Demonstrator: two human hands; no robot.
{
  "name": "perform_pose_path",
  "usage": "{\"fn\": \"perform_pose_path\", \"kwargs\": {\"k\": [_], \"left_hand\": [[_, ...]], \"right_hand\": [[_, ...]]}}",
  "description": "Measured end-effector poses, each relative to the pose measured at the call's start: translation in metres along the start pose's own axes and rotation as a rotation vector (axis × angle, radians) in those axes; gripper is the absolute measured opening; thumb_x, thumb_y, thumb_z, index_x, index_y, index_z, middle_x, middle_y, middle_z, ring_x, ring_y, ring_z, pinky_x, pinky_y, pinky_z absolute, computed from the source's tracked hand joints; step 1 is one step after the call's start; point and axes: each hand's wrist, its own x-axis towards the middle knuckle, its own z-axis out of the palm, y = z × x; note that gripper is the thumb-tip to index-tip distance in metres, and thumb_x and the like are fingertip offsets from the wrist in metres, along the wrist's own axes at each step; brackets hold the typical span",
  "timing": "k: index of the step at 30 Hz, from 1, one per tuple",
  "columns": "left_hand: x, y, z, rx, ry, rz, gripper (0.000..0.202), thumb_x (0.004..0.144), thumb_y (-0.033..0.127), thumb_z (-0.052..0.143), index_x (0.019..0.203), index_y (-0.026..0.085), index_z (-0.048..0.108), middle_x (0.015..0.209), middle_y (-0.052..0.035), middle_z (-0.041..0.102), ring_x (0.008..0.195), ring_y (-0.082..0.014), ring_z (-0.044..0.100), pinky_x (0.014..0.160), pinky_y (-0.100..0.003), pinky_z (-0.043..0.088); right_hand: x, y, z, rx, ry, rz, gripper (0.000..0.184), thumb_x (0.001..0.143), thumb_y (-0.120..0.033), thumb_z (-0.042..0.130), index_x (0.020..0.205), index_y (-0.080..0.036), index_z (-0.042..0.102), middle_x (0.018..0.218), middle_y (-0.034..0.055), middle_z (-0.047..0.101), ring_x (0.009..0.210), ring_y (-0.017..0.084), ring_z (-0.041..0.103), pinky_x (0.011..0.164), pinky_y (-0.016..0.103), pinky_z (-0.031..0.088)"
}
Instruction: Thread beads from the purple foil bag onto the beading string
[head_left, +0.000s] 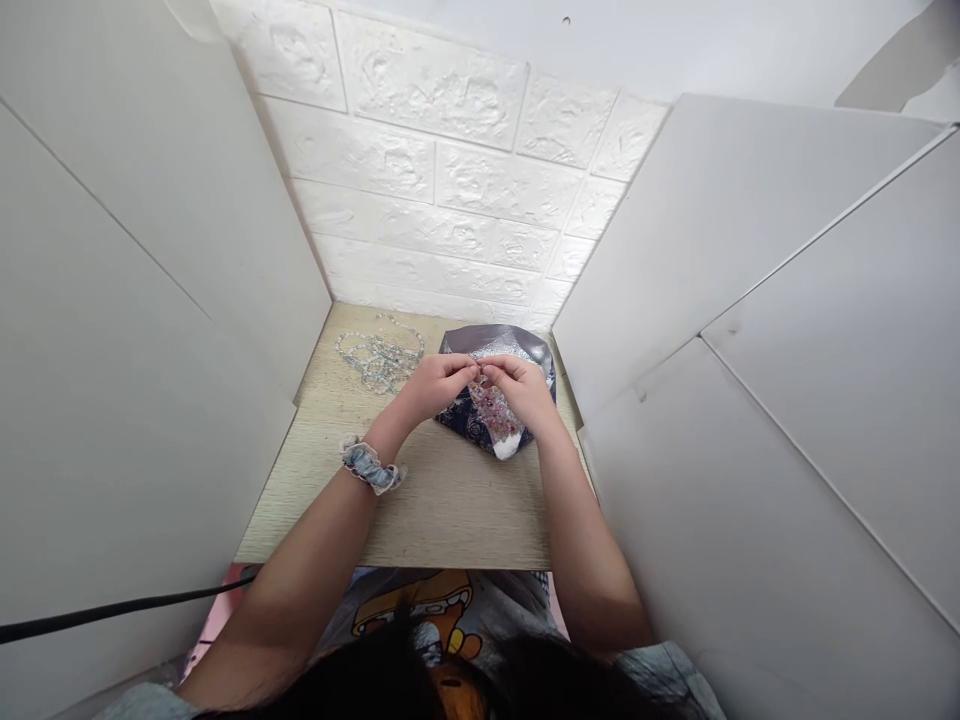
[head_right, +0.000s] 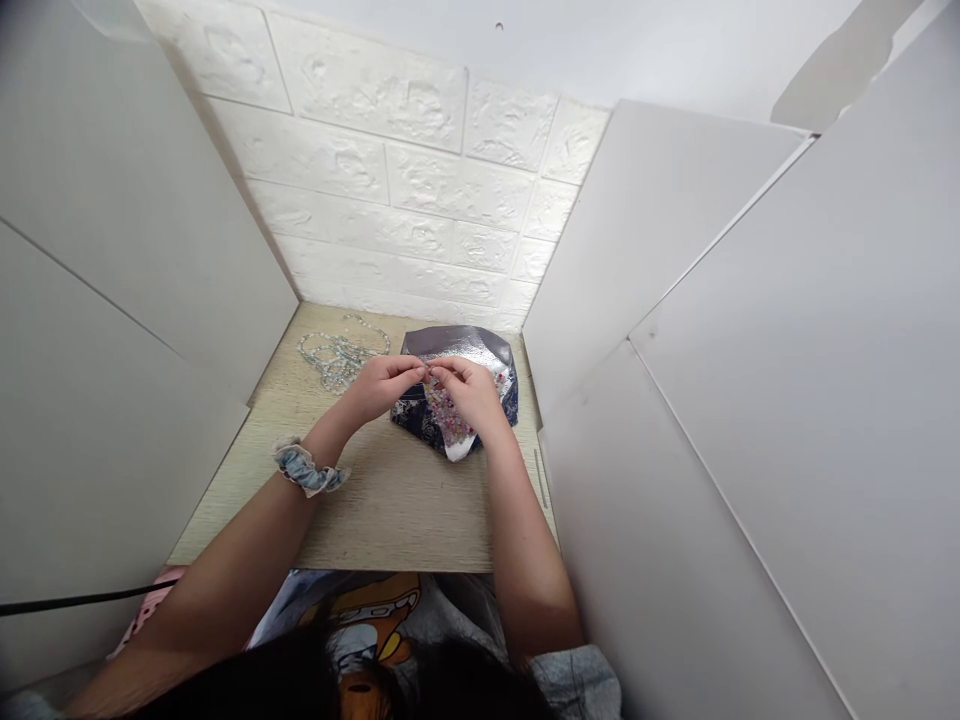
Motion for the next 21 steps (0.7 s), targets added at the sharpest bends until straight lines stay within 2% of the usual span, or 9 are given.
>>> {"fn": "perform_pose_path", "kwargs": {"k": [4,11,17,21], "left_hand": [[-0.0007,0.0017,0.0,0.025,0.004,-0.008,0.029,0.076,0.032,0.04,0.06,0.013,0.055,0.054,0.0028,0.046,0.056,-0.0088,0.04,0.054,-0.021,0.031],[-0.0012,0.0023,0.0,0.095,0.009,-0.019,0.027,0.075,0.029,0.038,0.058,0.013,0.053,0.052,0.0033,0.041,0.054,-0.0083,0.037,0.052,-0.021,0.027],[-0.0016,0.0043,0.0,0.15,0.02,-0.02,0.028,0.073,0.026,0.038,0.048,0.015,0.034,0.048,0.0042,0.028,0.05,-0.0071,0.029,0.05,-0.022,0.022],[-0.0018,0.0046,0.0001,0.156,0.019,-0.027,0.028,0.073,0.026,0.038,0.049,0.015,0.03,0.047,0.0041,0.027,0.049,-0.0072,0.028,0.049,-0.023,0.021]], "right_hand": [[0.0002,0.0004,-0.0002,-0.013,0.005,0.0,0.017,0.073,-0.028,0.054,0.084,-0.019,0.064,0.083,0.0013,0.065,0.073,0.012,0.057,0.07,0.026,0.045],[-0.0023,-0.0027,0.0006,-0.037,0.007,0.022,0.016,0.071,-0.026,0.054,0.082,-0.02,0.064,0.081,0.0008,0.065,0.072,0.012,0.057,0.069,0.026,0.045],[-0.0024,-0.003,0.0016,-0.068,0.012,0.027,0.015,0.071,-0.025,0.054,0.082,-0.02,0.064,0.081,0.0009,0.065,0.072,0.012,0.057,0.069,0.026,0.045],[-0.0025,-0.0022,0.002,-0.089,0.015,0.026,0.015,0.071,-0.026,0.055,0.081,-0.02,0.064,0.081,0.0008,0.065,0.073,0.013,0.058,0.069,0.027,0.045]]}}
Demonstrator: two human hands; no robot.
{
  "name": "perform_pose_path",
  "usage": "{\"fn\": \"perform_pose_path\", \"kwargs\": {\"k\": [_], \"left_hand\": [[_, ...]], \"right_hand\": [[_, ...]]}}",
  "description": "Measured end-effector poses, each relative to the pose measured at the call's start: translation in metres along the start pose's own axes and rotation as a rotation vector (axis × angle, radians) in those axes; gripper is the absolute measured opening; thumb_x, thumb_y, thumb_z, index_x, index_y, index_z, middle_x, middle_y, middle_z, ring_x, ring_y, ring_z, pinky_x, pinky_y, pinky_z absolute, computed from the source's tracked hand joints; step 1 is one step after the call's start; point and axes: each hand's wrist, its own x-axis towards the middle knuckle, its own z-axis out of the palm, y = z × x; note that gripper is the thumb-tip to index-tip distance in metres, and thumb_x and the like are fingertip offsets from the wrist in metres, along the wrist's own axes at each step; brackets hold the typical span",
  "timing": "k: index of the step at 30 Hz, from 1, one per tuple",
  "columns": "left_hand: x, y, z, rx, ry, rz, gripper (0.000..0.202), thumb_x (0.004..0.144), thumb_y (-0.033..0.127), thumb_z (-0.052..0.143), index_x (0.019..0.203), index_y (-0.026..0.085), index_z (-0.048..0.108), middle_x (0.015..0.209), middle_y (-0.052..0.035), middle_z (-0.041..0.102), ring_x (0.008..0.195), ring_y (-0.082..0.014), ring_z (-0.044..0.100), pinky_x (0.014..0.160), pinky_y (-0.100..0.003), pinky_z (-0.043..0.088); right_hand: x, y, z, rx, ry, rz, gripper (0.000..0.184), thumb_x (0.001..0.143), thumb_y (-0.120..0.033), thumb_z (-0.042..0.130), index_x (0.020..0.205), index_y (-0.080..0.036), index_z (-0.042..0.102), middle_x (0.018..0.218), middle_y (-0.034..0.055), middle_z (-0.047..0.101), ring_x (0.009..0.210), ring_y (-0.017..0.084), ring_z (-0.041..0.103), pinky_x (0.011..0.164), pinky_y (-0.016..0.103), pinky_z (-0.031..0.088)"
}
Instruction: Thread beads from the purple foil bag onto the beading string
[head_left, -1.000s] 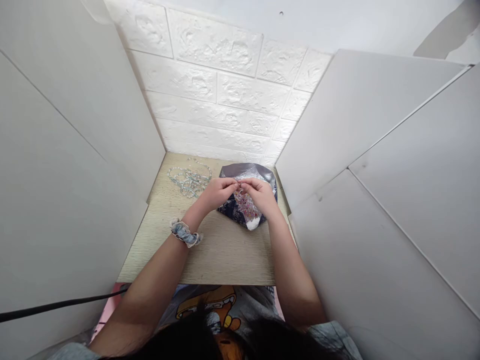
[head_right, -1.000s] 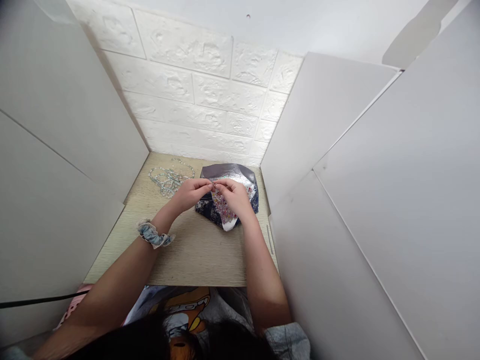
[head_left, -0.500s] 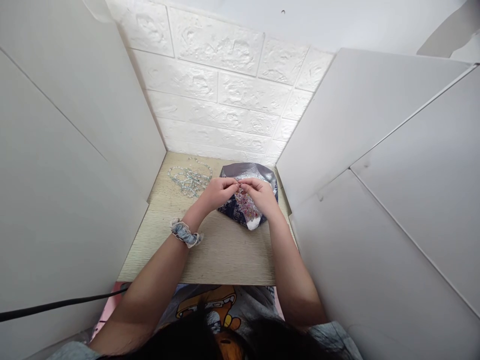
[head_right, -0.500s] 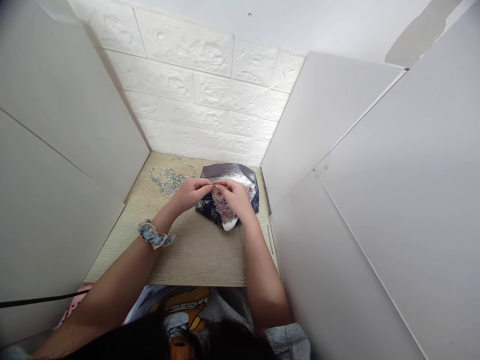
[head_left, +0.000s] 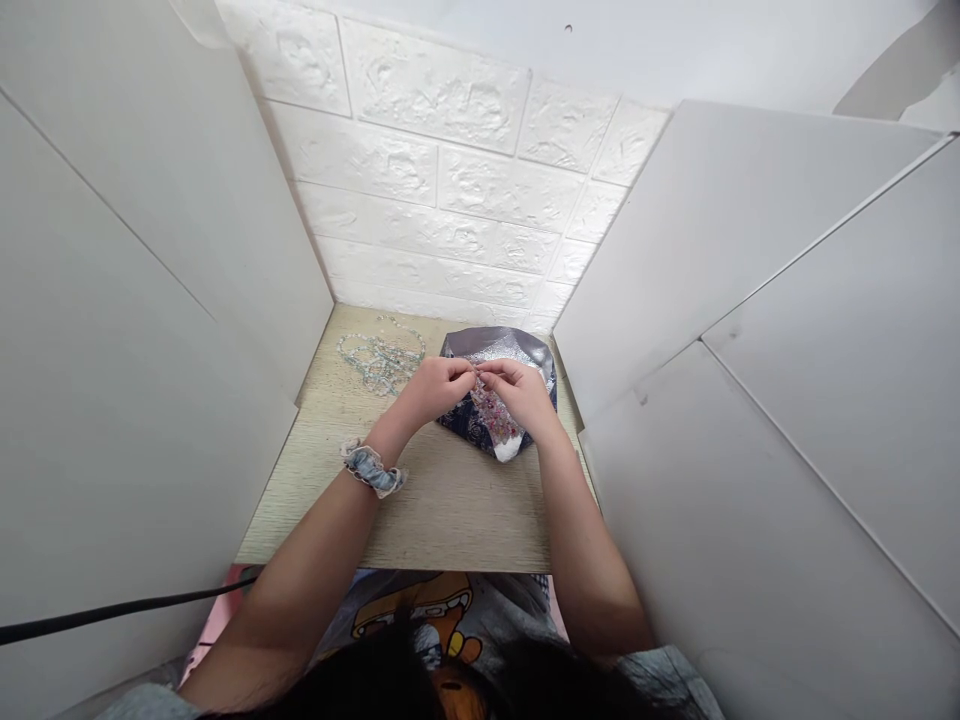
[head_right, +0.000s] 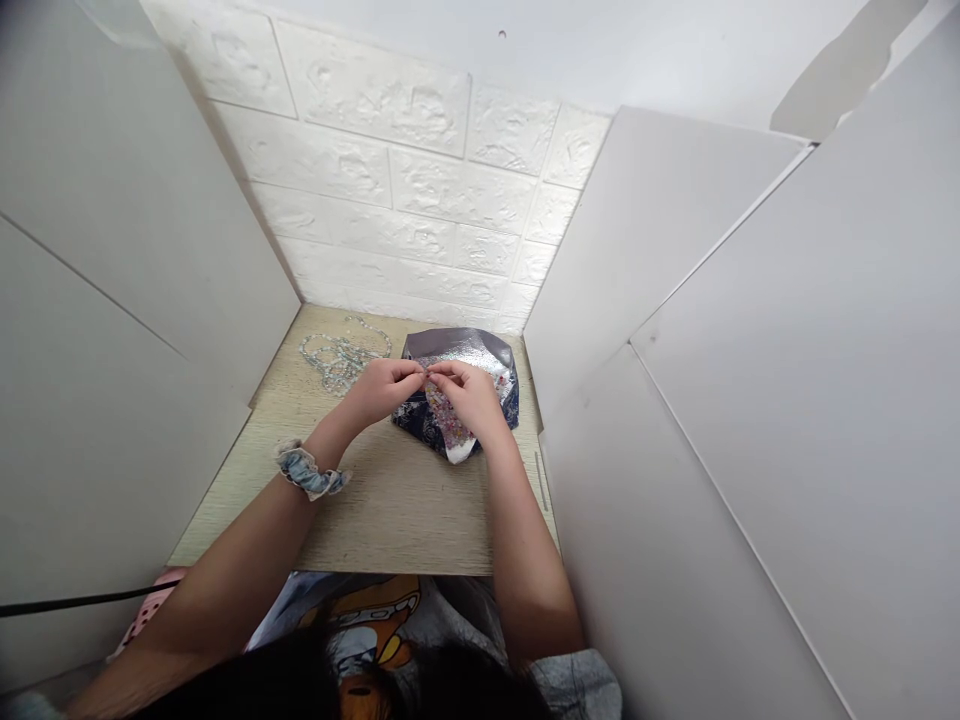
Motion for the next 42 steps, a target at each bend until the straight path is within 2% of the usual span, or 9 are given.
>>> {"fn": "perform_pose_path", "kwargs": {"k": [33,42], "left_hand": [[0.0004,-0.0018,0.0003,0.059,0.001,0.016,0.027,0.073,0.027,0.037,0.049,0.015,0.03,0.047,0.0038,0.027,0.049,-0.0076,0.029,0.05,-0.023,0.021],[0.0025,-0.004,0.0027,0.11,-0.019,0.02,0.028,0.074,0.028,0.038,0.049,0.015,0.038,0.046,0.0033,0.034,0.049,-0.008,0.032,0.05,-0.024,0.02]], "right_hand": [[-0.0003,0.0021,0.0007,-0.068,0.023,-0.015,0.014,0.071,-0.026,0.054,0.08,-0.021,0.064,0.082,0.0003,0.065,0.072,0.013,0.058,0.067,0.026,0.044],[-0.0005,0.0011,0.0021,-0.065,0.015,-0.019,0.015,0.071,-0.025,0.053,0.08,-0.021,0.065,0.081,0.0004,0.065,0.072,0.013,0.058,0.067,0.026,0.044]]}}
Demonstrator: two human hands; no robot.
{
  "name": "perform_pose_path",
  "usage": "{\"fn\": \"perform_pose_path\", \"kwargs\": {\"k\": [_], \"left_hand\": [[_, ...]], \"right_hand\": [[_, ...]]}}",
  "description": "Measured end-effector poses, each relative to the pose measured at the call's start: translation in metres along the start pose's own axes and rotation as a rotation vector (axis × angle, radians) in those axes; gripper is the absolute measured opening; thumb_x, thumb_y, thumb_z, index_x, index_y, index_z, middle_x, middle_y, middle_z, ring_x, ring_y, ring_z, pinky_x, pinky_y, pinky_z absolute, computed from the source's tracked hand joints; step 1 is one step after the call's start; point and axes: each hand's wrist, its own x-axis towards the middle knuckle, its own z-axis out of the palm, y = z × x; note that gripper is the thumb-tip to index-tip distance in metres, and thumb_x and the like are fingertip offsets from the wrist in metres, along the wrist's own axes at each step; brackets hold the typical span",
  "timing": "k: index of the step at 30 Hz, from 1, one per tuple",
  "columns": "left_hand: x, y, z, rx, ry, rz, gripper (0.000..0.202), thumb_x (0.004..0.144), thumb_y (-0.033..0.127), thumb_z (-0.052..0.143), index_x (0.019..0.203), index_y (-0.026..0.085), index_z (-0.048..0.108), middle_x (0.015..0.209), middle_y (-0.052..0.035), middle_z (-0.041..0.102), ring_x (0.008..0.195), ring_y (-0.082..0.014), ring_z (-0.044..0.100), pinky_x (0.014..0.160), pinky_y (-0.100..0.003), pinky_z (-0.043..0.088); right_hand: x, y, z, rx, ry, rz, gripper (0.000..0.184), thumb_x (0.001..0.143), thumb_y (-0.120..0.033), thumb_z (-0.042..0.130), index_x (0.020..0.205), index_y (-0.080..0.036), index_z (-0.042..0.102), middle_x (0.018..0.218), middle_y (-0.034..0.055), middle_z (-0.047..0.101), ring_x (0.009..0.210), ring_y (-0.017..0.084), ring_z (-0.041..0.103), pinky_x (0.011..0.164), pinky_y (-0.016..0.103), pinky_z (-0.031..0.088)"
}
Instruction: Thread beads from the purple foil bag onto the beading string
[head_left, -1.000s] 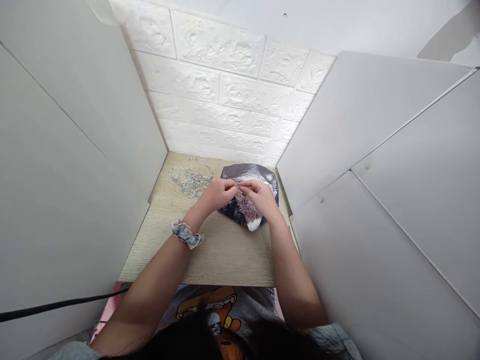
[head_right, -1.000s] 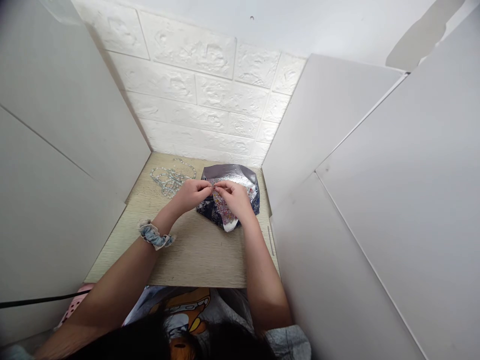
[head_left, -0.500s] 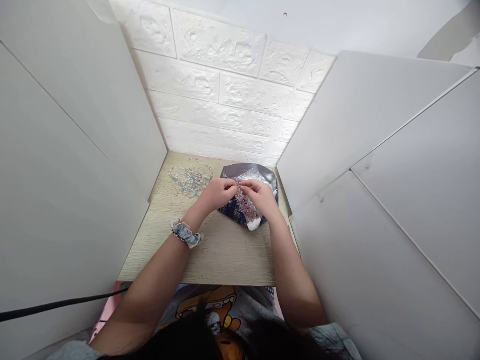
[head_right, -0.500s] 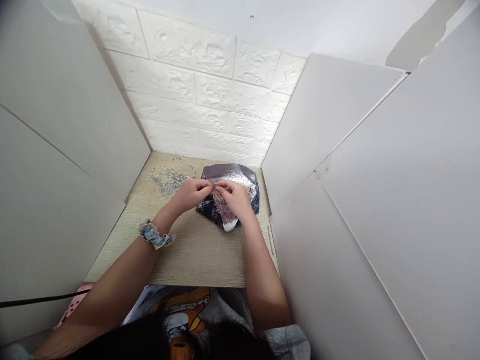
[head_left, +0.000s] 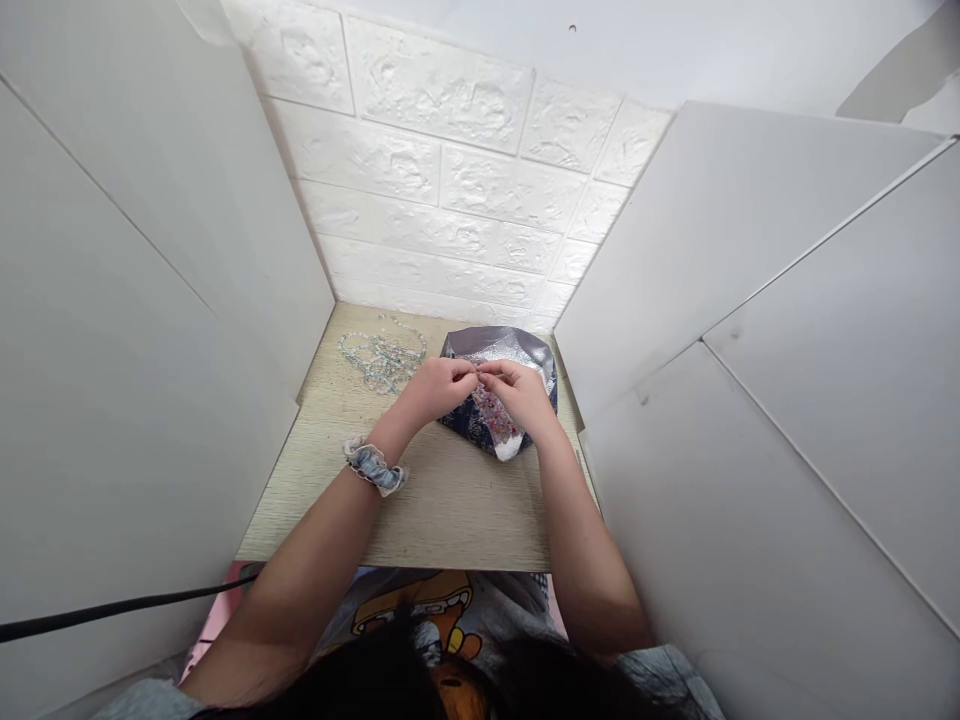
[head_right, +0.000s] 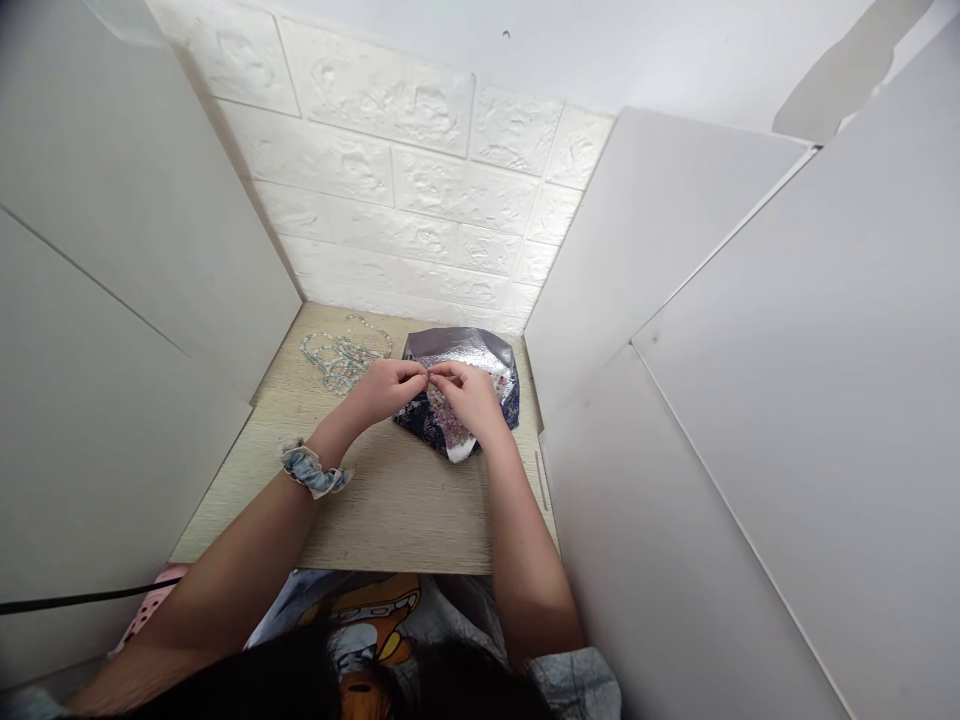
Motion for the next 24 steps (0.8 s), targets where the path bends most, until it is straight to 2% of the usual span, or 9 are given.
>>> {"fn": "perform_pose_path", "kwargs": {"k": [6,10,17,24], "left_hand": [[-0.0003,-0.0001,-0.0011,0.002,-0.035,-0.023,0.028,0.076,0.028,0.036,0.054,0.014,0.046,0.051,0.0025,0.041,0.053,-0.0091,0.038,0.052,-0.023,0.024],[0.0004,-0.001,-0.0028,0.017,-0.101,-0.035,0.029,0.078,0.03,0.035,0.06,0.014,0.052,0.056,0.0009,0.048,0.057,-0.0104,0.041,0.053,-0.022,0.026],[0.0015,-0.0018,-0.0045,-0.026,-0.15,-0.054,0.031,0.079,0.033,0.035,0.057,0.015,0.048,0.054,0.0015,0.043,0.056,-0.0107,0.039,0.053,-0.023,0.025],[0.0035,-0.0067,-0.0019,-0.047,-0.199,-0.069,0.031,0.079,0.035,0.034,0.056,0.015,0.043,0.054,0.0019,0.04,0.056,-0.0104,0.037,0.053,-0.023,0.025]], "right_hand": [[-0.0017,-0.0021,0.0002,-0.035,-0.007,-0.022,0.016,0.073,-0.025,0.051,0.081,-0.02,0.064,0.083,0.0005,0.065,0.074,0.013,0.058,0.067,0.025,0.044],[-0.0022,-0.0034,0.0004,-0.168,0.008,-0.099,0.016,0.075,-0.023,0.05,0.081,-0.021,0.065,0.083,-0.0003,0.065,0.077,0.012,0.058,0.071,0.025,0.042],[-0.0031,-0.004,-0.0002,-0.263,0.021,-0.143,0.016,0.076,-0.022,0.05,0.081,-0.021,0.065,0.081,-0.0009,0.065,0.076,0.012,0.057,0.07,0.023,0.04],[-0.0036,-0.0047,-0.0014,-0.398,-0.021,-0.115,0.015,0.077,-0.025,0.05,0.068,-0.018,0.061,0.069,-0.0009,0.062,0.066,0.01,0.052,0.062,0.022,0.034]]}}
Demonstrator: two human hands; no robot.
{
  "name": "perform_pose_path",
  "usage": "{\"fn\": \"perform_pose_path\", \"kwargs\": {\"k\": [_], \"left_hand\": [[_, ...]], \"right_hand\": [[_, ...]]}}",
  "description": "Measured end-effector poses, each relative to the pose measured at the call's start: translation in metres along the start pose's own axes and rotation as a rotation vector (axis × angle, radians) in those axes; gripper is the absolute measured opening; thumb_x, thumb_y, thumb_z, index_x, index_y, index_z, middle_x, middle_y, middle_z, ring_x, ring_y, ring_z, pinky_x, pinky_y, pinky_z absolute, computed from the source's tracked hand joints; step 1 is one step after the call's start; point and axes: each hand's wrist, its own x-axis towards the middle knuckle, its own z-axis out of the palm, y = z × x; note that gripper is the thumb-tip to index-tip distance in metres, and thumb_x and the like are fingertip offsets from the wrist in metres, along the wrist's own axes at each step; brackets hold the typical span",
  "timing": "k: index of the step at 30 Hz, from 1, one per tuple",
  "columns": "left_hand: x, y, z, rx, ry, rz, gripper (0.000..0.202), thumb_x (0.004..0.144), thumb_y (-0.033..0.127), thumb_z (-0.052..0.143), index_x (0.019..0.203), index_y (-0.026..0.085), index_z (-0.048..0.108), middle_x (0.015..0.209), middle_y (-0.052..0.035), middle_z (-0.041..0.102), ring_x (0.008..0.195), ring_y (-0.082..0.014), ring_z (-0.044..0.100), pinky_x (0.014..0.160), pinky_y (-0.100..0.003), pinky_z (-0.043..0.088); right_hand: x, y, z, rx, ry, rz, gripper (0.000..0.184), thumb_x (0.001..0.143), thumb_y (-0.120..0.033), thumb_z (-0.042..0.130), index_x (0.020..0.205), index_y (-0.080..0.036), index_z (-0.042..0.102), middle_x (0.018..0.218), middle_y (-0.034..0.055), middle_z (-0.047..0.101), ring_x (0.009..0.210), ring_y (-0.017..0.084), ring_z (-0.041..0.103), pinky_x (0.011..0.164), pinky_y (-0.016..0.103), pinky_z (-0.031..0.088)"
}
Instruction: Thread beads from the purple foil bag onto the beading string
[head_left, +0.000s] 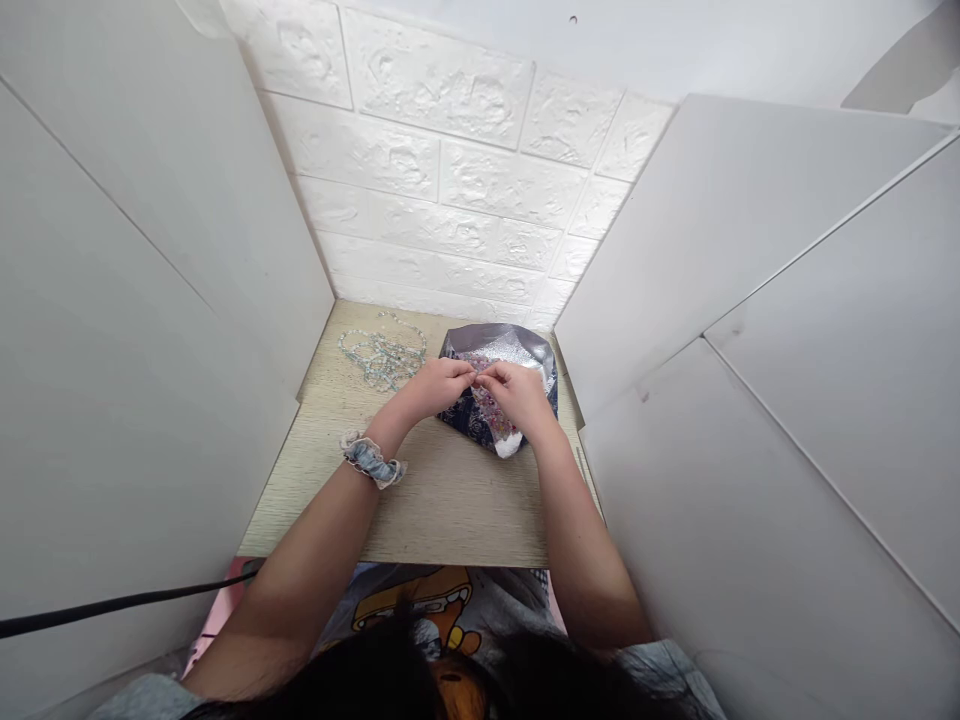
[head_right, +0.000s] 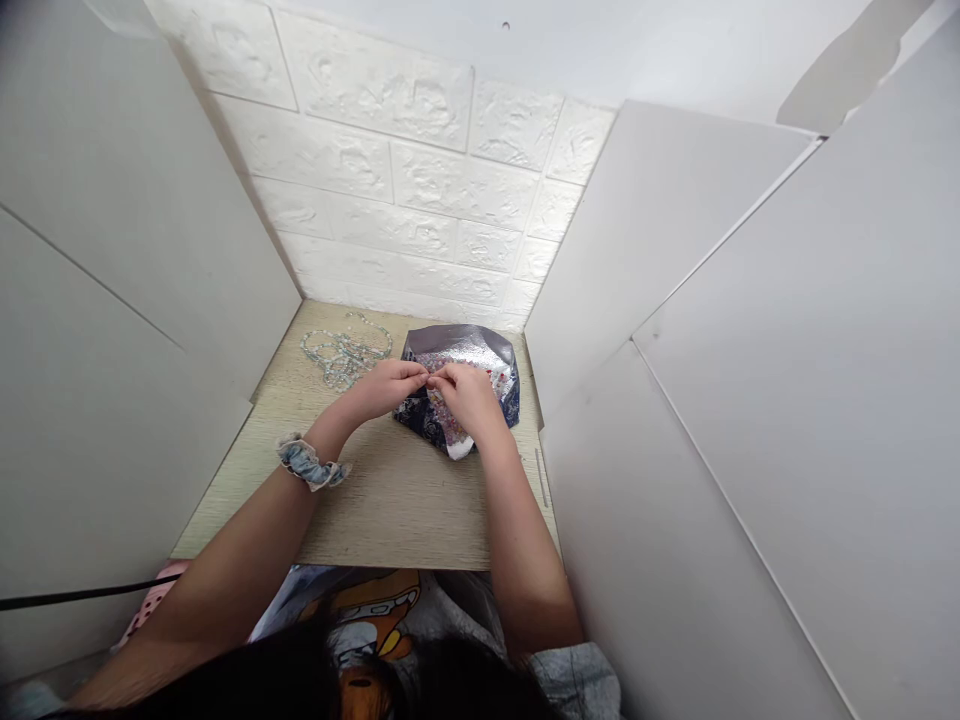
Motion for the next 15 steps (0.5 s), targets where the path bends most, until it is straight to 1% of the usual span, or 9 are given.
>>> {"fn": "perform_pose_path", "kwargs": {"k": [4,6,12,15], "left_hand": [[0.0012,-0.0007,0.0001,0.01,-0.03,-0.018,0.03,0.078,0.034,0.034,0.058,0.014,0.045,0.055,0.0015,0.041,0.057,-0.0107,0.038,0.054,-0.023,0.024],[0.0014,-0.0009,0.0004,0.0,-0.039,-0.027,0.03,0.077,0.034,0.035,0.056,0.015,0.043,0.055,0.0017,0.039,0.056,-0.0104,0.036,0.053,-0.023,0.024],[0.0025,-0.0023,0.0021,-0.08,-0.019,-0.028,0.032,0.079,0.038,0.034,0.056,0.016,0.037,0.055,0.0027,0.035,0.055,-0.0094,0.034,0.052,-0.022,0.024],[0.0027,-0.0019,0.0021,-0.107,-0.015,-0.031,0.032,0.078,0.039,0.034,0.056,0.016,0.037,0.054,0.0029,0.034,0.053,-0.009,0.033,0.051,-0.021,0.024]], "right_hand": [[0.0,0.0007,0.0002,-0.054,-0.041,-0.009,0.015,0.078,-0.024,0.049,0.066,-0.017,0.056,0.068,-0.0014,0.059,0.064,0.01,0.049,0.06,0.022,0.032],[0.0,0.0007,0.0004,-0.047,-0.053,-0.011,0.015,0.078,-0.024,0.048,0.068,-0.018,0.056,0.068,-0.0016,0.059,0.064,0.01,0.049,0.06,0.022,0.033],[0.0016,0.0013,0.0003,0.041,0.012,-0.072,0.015,0.078,-0.02,0.048,0.08,-0.021,0.063,0.083,-0.0004,0.064,0.077,0.011,0.054,0.07,0.023,0.037],[0.0023,0.0027,0.0003,0.034,0.034,-0.071,0.014,0.078,-0.023,0.05,0.081,-0.021,0.064,0.083,0.0003,0.064,0.078,0.013,0.055,0.07,0.024,0.038]]}}
